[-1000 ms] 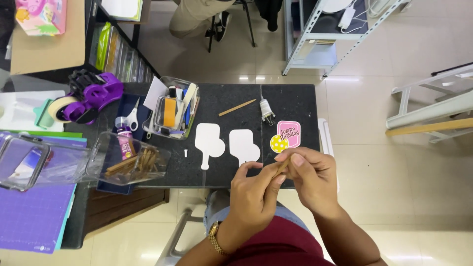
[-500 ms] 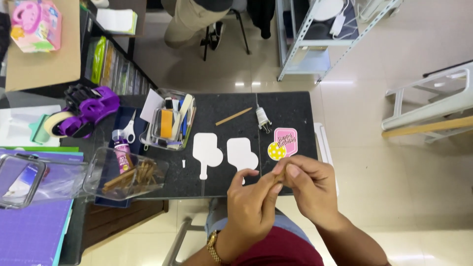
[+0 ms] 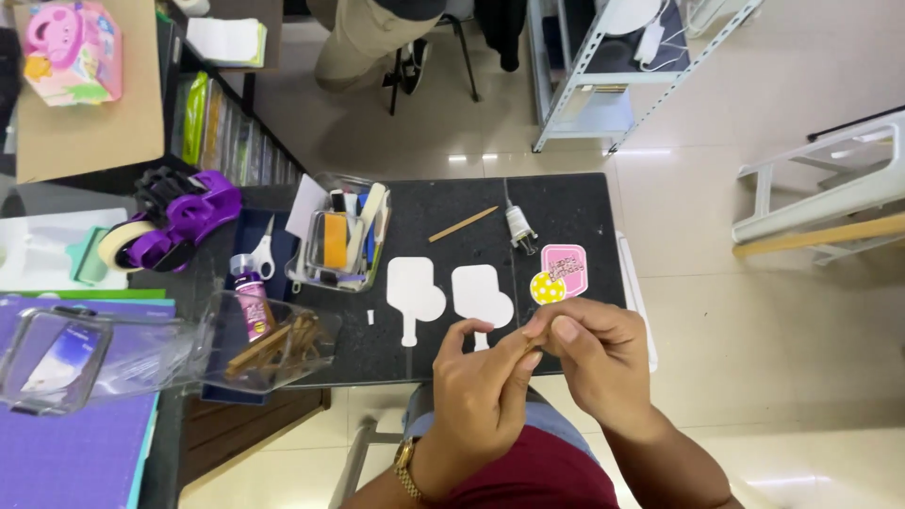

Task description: Assembling birthday signs by gluing wooden sticks to paper cutouts.

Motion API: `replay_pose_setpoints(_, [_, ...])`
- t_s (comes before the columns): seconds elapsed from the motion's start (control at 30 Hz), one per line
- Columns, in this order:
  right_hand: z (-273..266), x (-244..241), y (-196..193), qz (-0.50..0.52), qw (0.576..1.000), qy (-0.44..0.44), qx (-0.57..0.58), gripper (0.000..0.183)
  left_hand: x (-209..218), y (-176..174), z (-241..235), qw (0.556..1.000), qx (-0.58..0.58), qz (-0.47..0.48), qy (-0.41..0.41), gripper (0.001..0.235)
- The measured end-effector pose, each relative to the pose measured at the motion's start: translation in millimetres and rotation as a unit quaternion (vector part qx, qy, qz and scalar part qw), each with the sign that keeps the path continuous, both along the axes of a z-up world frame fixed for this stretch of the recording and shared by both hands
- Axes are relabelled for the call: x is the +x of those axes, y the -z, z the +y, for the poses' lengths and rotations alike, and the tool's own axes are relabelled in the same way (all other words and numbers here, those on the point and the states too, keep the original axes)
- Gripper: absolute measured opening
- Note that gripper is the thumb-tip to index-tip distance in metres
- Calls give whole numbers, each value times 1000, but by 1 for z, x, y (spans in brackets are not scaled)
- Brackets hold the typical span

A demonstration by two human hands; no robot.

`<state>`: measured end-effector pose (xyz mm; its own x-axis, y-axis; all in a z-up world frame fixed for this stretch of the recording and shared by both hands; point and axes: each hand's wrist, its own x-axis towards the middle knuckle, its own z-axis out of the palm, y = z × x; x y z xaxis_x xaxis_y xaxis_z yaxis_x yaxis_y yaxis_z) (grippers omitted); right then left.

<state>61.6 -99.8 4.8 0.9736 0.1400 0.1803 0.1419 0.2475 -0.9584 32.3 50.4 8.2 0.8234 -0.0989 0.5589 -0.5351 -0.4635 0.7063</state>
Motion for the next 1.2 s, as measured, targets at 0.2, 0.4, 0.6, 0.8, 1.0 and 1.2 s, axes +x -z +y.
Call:
replay_pose_setpoints(0.2, [36, 6, -13, -25, 1000, 3, -9, 30, 6, -2, 24, 1000, -19, -6, -12, 31])
replay_pose_setpoints(0.4, [57, 1, -23, -61, 993, 33, -101, 31, 0, -2, 41, 999, -34, 2, -10, 30])
replay_pose_setpoints(0.6, [77, -9, -17, -62, 996, 26, -62, 28, -7, 5, 58, 999, -38, -1, -15, 28])
replay_pose_setpoints(0.8, [83, -15, -14, -68, 997, 29, -12, 34, -11, 9, 69, 999, -38, -32, 3, 26])
replay_pose_setpoints(1.0, [88, -18, -16, -67, 996, 52, -35, 30, -12, 5, 74, 999, -28, -41, 1, 25])
replay_pose_setpoints(1.2, [89, -20, -25, -80, 990, 68, -91, 29, -12, 7, 72, 998, -36, -45, 4, 26])
